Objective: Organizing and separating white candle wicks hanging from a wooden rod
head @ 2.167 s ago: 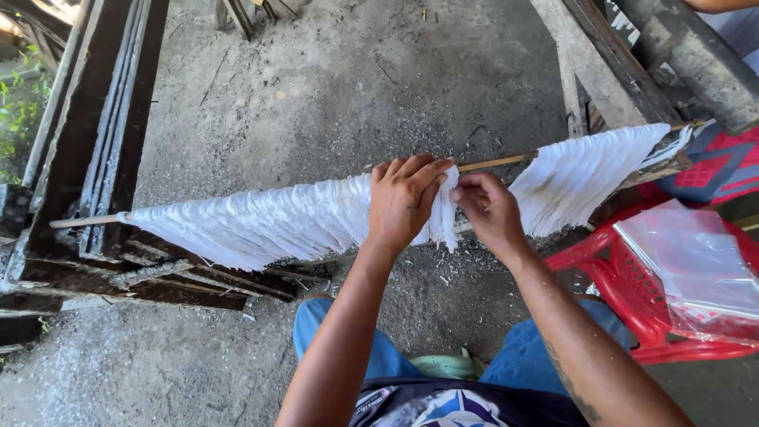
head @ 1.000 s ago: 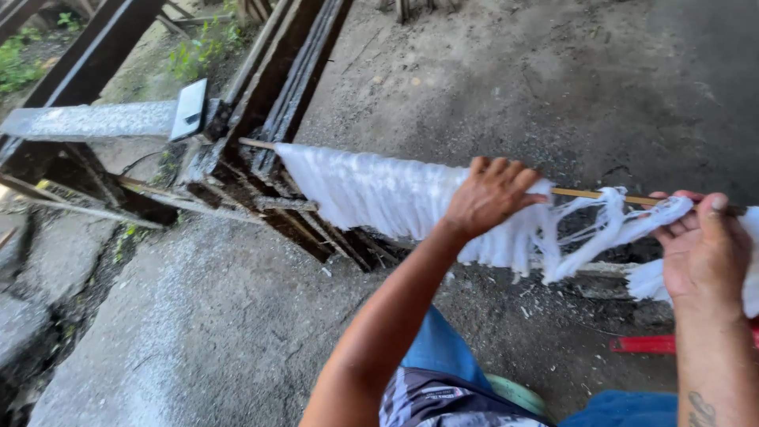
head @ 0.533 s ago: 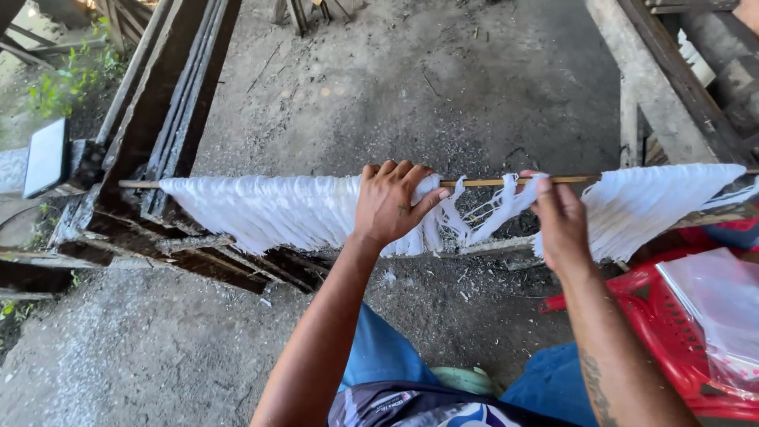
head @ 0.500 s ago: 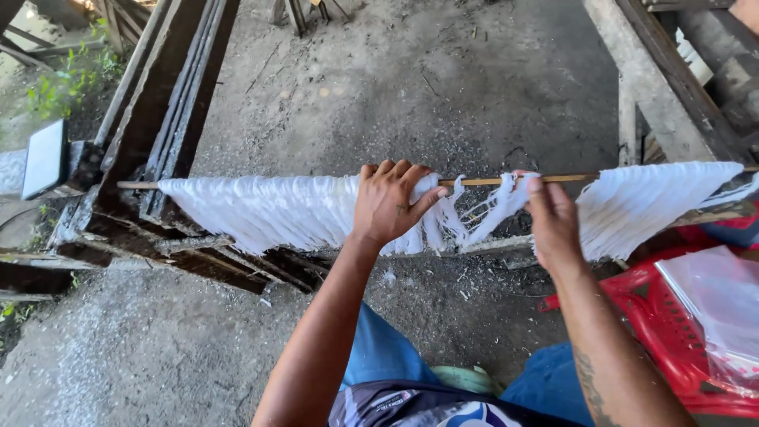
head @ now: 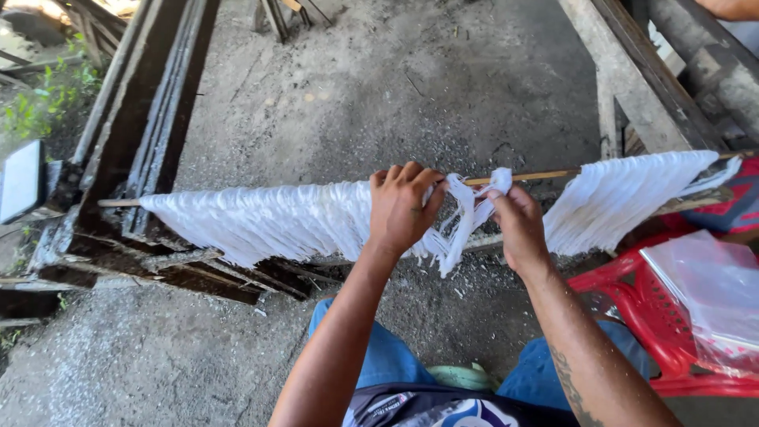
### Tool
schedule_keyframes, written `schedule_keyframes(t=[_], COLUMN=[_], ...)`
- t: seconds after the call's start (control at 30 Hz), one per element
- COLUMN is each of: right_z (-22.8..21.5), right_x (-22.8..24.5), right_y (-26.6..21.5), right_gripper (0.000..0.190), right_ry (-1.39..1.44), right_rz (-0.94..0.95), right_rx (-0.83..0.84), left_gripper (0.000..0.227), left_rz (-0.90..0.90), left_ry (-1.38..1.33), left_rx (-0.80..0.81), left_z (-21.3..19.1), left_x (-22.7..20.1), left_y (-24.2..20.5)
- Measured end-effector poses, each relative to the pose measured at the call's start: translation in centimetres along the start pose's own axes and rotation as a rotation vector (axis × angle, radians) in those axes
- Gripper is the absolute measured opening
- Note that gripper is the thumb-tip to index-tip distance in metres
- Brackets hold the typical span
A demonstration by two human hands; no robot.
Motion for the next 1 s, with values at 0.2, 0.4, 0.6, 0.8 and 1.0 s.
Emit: schedule_keyframes(t=[0.2, 0.4, 0.6, 0.8, 1.0], right_z=[1.0, -0.5, -3.2, -2.9, -2.3], right_x=[4.4, -0.1, -2.7, -3.0, -2.2], right_y=[-1.2, 0.3, 1.6, 0.5, -0.2], right_gripper=[0.035, 0.019, 0.019, 0.029, 0.021], right_ry=[0.046, 0.240, 0.403, 0.217, 0.300], right_rz=[-0.050, 0.029, 0.006, -0.027, -0.001], right_rx=[0.119, 0.061, 0.081, 0.173, 0.166], left_gripper=[0.035, 0.037, 0.026, 0.050, 0.034], left_rz=[-0.070, -0.154, -0.093, -0.172, -0.244], left_ry=[0.013, 0.025, 0.030, -0.063, 0.193], left_rx=[-0.169, -0.043, -0.060, -0.048, 0.001], left_z=[0.0, 2.3, 1.8, -0.9, 2.8], left_x=[-2.6, -1.0, -1.0, -3.7, -2.3], left_y=[0.5, 0.0, -0.6, 0.2, -0.6])
Point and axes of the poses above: each hand's wrist, its own y-axis towards the middle knuckle, its own z-axis out of the palm, x = y × z, the point moved 2 cm from there along y, towards the middle knuckle, and after that the axes turned 9 degrees about -y, right-handed, at the moved point
